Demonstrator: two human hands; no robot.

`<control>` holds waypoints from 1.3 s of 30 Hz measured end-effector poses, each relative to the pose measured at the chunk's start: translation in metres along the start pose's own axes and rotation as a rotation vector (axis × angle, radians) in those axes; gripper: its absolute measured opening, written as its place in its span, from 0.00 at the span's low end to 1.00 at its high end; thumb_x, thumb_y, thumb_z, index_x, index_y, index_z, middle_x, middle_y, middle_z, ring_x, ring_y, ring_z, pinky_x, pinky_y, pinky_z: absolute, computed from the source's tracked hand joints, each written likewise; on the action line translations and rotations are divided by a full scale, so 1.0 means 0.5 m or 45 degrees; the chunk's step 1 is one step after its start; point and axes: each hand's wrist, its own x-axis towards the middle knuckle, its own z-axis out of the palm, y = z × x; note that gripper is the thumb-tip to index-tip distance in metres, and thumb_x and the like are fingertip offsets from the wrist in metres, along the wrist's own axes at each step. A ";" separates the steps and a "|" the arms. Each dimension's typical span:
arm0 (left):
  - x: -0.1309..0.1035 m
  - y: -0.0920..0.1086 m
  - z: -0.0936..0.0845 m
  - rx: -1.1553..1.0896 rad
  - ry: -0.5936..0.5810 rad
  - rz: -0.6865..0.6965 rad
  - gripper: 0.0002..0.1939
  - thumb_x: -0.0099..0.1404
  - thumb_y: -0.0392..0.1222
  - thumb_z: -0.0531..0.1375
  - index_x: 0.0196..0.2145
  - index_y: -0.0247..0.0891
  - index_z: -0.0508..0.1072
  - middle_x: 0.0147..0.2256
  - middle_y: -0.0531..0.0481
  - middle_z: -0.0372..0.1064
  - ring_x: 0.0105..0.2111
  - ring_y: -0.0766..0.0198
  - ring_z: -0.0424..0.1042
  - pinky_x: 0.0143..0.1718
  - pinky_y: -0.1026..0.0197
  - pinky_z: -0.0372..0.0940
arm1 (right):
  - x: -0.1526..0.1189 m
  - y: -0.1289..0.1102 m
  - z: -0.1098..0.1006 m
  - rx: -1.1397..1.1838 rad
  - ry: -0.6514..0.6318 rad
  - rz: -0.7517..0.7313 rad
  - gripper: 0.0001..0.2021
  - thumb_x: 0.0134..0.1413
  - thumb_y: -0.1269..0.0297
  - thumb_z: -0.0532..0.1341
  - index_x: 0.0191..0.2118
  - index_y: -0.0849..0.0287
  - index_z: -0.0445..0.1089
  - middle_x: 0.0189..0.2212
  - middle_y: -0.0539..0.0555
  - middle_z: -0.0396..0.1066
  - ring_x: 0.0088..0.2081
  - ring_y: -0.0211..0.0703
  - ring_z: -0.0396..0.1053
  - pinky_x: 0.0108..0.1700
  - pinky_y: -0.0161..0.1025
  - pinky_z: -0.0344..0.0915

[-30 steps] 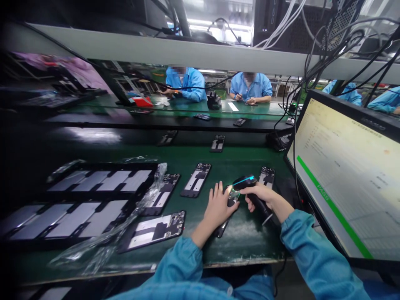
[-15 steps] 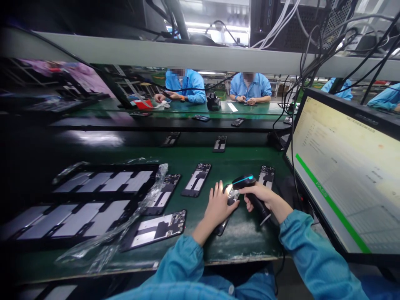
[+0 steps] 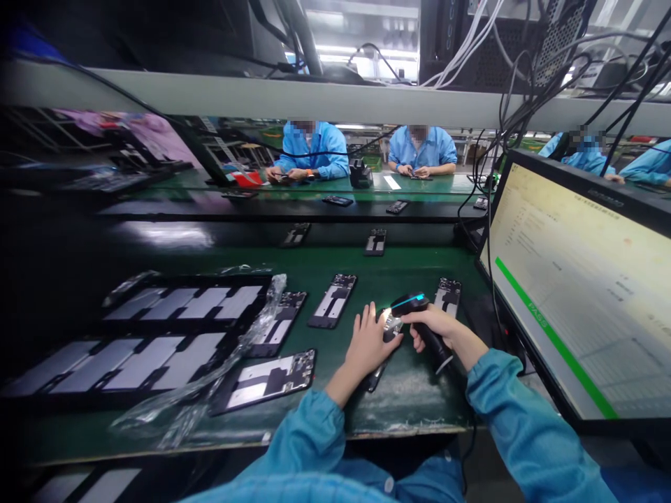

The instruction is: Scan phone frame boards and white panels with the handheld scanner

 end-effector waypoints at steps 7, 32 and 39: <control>-0.001 -0.001 0.002 -0.025 0.001 0.009 0.37 0.62 0.58 0.59 0.62 0.33 0.61 0.67 0.25 0.46 0.68 0.39 0.44 0.65 0.39 0.46 | -0.003 0.004 0.004 0.016 -0.021 -0.015 0.15 0.53 0.62 0.64 0.20 0.66 0.69 0.13 0.51 0.67 0.15 0.39 0.68 0.16 0.33 0.70; -0.003 0.006 0.007 -0.028 0.043 -0.017 0.37 0.62 0.59 0.57 0.63 0.35 0.60 0.68 0.30 0.47 0.68 0.40 0.44 0.66 0.40 0.44 | 0.012 -0.062 0.023 -0.184 -0.046 0.075 0.08 0.55 0.64 0.63 0.31 0.65 0.68 0.18 0.53 0.72 0.18 0.39 0.71 0.19 0.33 0.74; -0.010 0.049 -0.005 -0.027 0.023 -0.203 0.32 0.61 0.56 0.60 0.59 0.38 0.67 0.66 0.27 0.49 0.66 0.32 0.46 0.62 0.30 0.43 | 0.039 -0.099 0.052 -0.314 -0.117 0.103 0.11 0.50 0.63 0.66 0.26 0.65 0.67 0.16 0.54 0.72 0.16 0.40 0.70 0.20 0.34 0.74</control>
